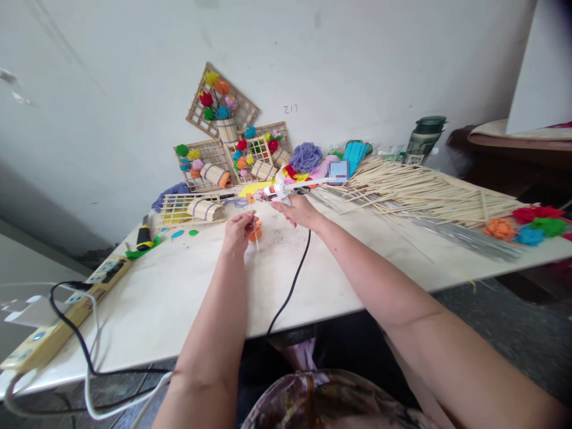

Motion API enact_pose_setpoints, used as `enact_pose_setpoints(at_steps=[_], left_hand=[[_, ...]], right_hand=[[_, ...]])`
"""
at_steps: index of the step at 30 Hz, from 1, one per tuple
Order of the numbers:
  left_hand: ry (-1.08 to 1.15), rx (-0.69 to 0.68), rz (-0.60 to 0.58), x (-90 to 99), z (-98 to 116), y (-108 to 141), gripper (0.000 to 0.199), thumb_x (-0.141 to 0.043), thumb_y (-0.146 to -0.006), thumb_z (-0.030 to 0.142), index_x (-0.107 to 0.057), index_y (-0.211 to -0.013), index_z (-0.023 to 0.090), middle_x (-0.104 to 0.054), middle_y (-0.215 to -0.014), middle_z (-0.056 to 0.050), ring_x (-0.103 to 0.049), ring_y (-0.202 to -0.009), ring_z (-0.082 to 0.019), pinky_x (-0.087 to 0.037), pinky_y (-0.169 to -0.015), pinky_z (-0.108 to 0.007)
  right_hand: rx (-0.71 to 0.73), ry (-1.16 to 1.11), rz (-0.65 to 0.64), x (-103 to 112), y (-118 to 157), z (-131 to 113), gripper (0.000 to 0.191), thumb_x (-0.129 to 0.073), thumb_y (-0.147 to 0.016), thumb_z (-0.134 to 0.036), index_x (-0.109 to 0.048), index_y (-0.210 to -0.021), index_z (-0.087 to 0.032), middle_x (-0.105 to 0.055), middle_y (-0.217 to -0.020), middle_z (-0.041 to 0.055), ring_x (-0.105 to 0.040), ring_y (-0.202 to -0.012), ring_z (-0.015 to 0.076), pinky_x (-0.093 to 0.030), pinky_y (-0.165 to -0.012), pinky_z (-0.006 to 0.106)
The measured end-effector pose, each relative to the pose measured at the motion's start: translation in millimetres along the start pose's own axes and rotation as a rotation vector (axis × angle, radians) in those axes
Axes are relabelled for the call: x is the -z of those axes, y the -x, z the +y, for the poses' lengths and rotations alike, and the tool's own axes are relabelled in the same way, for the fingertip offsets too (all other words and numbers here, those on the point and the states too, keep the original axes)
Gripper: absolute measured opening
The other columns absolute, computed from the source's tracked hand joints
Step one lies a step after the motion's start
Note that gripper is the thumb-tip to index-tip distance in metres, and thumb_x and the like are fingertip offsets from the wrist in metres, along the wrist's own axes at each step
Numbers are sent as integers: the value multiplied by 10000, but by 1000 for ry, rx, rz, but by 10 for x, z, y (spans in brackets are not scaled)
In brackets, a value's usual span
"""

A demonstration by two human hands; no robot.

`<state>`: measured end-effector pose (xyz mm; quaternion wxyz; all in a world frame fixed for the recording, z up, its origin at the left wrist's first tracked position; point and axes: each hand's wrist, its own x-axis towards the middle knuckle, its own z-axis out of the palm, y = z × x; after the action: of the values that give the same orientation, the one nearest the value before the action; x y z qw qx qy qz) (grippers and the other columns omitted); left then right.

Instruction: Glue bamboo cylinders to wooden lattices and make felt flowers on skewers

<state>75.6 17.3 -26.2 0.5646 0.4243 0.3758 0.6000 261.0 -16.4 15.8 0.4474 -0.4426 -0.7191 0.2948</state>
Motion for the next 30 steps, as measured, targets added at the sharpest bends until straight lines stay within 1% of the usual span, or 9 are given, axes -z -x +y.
enact_pose_setpoints(at_steps=[6, 15, 19, 23, 25, 26, 28, 30], left_hand=[[1, 4, -14, -10, 3, 7, 273, -788, -504, 264, -637, -670, 109, -609, -567, -16, -534, -477, -60, -392, -459, -162], [-5, 4, -45, 6, -14, -5, 268, -783, -513, 262, -642, -679, 107, -609, -565, -16, -539, -486, -63, -391, -461, -159], [-9, 10, -64, 0, -8, -2, 262, -785, -509, 264, -638, -657, 105, -603, -552, -12, -507, -452, -49, -360, -432, -151], [-7, 18, -63, -14, 9, 16, 263, -792, -507, 262, -638, -654, 108, -603, -551, -13, -511, -458, -51, -358, -430, -151], [-5, 19, -61, -18, 22, 27, 263, -790, -513, 261, -640, -665, 108, -601, -554, -13, -522, -472, -55, -365, -438, -152], [-2, 17, -57, -18, 31, 31, 256, -787, -519, 259, -640, -667, 110, -599, -555, -12, -526, -479, -57, -372, -444, -152], [14, 5, -39, -7, 49, 30, 230, -773, -530, 246, -632, -659, 118, -595, -557, -6, -526, -486, -56, -384, -455, -152], [44, -12, -13, 16, 68, 18, 203, -756, -539, 234, -620, -647, 128, -591, -554, 3, -519, -484, -53, -390, -462, -151]], right_hand=[[10, 28, 7, 9, 8, -17, 321, -510, -834, -467, -534, -718, -168, -457, -493, -42, -463, -394, 73, -359, -337, 164], [-9, 15, 28, 9, 0, 6, 378, -501, -814, -532, -555, -740, -165, -461, -478, -48, -462, -382, 89, -373, -356, 194], [-44, -7, 59, -3, -13, 29, 395, -497, -809, -552, -549, -736, -167, -451, -462, -56, -458, -366, 90, -371, -351, 197], [-37, 12, 95, 2, -28, 66, 430, -460, -815, -581, -541, -722, -170, -469, -491, -46, -467, -366, 94, -388, -375, 210], [-17, 82, 118, 17, -40, 94, 467, -414, -831, -597, -556, -721, -167, -497, -511, -28, -512, -417, 110, -417, -434, 217], [-6, 135, 138, 25, -48, 111, 477, -395, -840, -598, -573, -746, -165, -531, -540, -12, -551, -473, 126, -435, -479, 222], [2, 274, 186, 40, -64, 151, 475, -383, -851, -589, -607, -858, -169, -620, -670, 31, -623, -650, 169, -461, -586, 243], [-34, 448, 202, 45, -76, 199, 478, -394, -848, -587, -612, -963, -177, -670, -845, 77, -638, -829, 218, -464, -677, 278]])
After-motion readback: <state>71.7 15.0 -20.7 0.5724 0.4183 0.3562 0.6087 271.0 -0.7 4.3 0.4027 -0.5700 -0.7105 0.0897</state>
